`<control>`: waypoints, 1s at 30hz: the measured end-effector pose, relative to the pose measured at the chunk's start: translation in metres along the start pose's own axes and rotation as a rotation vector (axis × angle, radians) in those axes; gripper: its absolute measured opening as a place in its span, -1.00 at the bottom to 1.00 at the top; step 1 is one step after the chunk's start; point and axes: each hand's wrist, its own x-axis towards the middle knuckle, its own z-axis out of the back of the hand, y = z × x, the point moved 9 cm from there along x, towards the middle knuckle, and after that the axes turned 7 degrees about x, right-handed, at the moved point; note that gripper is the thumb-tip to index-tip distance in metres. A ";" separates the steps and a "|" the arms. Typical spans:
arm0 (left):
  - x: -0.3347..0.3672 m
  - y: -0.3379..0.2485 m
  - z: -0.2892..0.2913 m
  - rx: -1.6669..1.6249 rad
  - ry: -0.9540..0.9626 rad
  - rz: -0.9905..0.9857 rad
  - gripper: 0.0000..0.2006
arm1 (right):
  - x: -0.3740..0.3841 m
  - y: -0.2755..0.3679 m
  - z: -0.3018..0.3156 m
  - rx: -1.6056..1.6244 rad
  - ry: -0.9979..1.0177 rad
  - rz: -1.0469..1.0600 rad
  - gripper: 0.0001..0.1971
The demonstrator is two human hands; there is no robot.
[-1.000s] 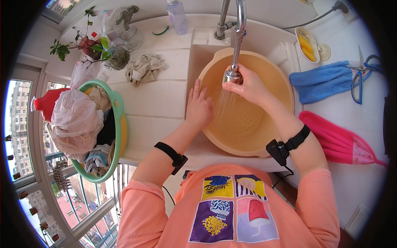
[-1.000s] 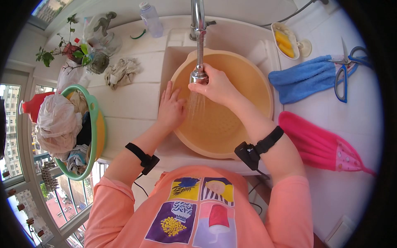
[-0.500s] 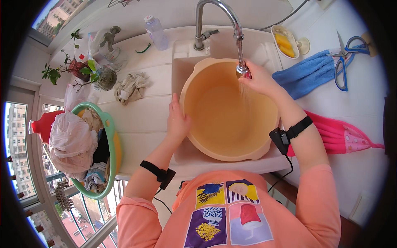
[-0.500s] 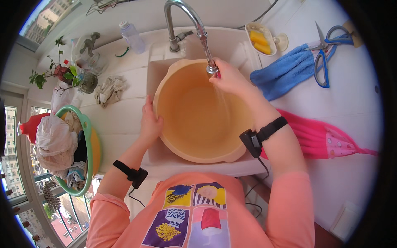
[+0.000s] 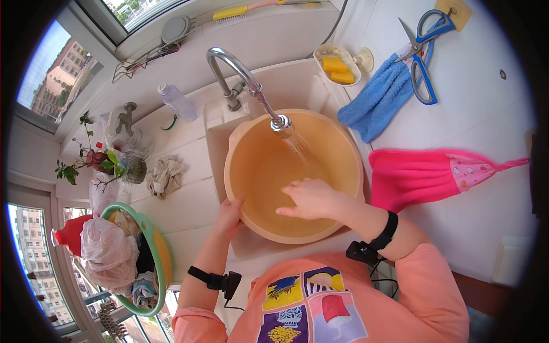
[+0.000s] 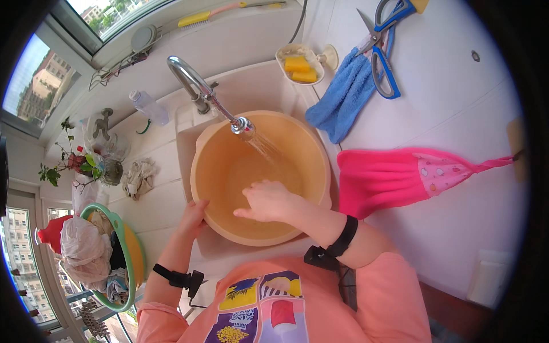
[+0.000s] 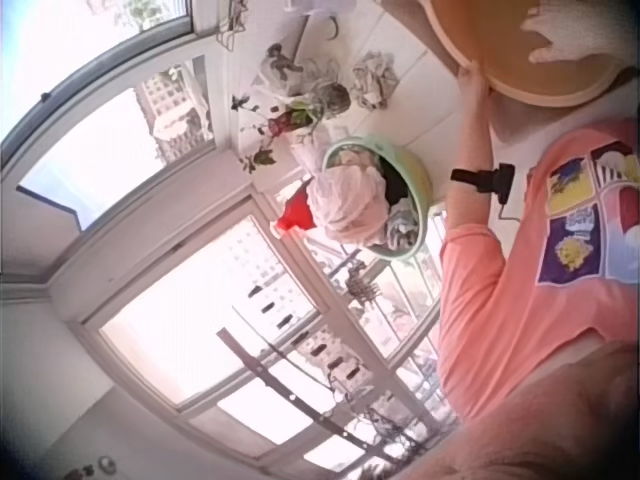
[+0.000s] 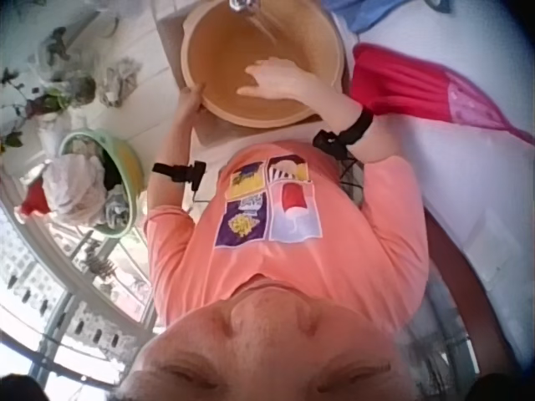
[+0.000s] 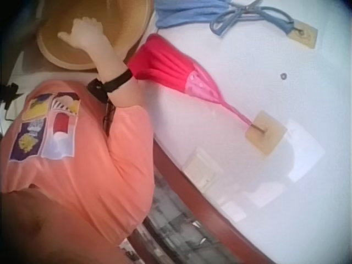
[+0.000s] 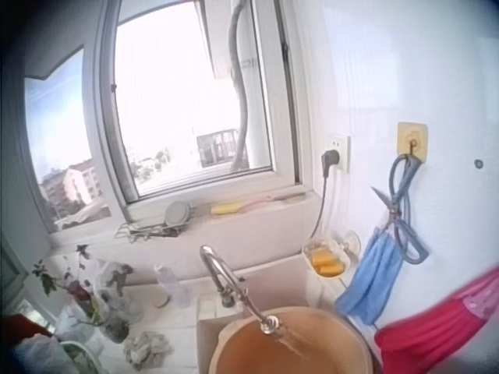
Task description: Wash several pieces of clothing by hand in a basin at a sink.
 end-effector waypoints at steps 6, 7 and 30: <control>-0.007 -0.055 -0.008 -0.307 0.021 0.042 -0.74 | -0.037 0.010 -0.015 -0.007 0.124 0.069 -0.59; -0.011 -0.062 -0.010 -0.299 0.020 0.039 -0.74 | -0.037 0.011 0.001 -0.070 -0.063 0.100 -0.64; -0.077 -0.132 0.005 0.552 -0.087 -1.003 -0.72 | -0.043 0.060 0.132 -0.119 -0.797 0.365 -0.72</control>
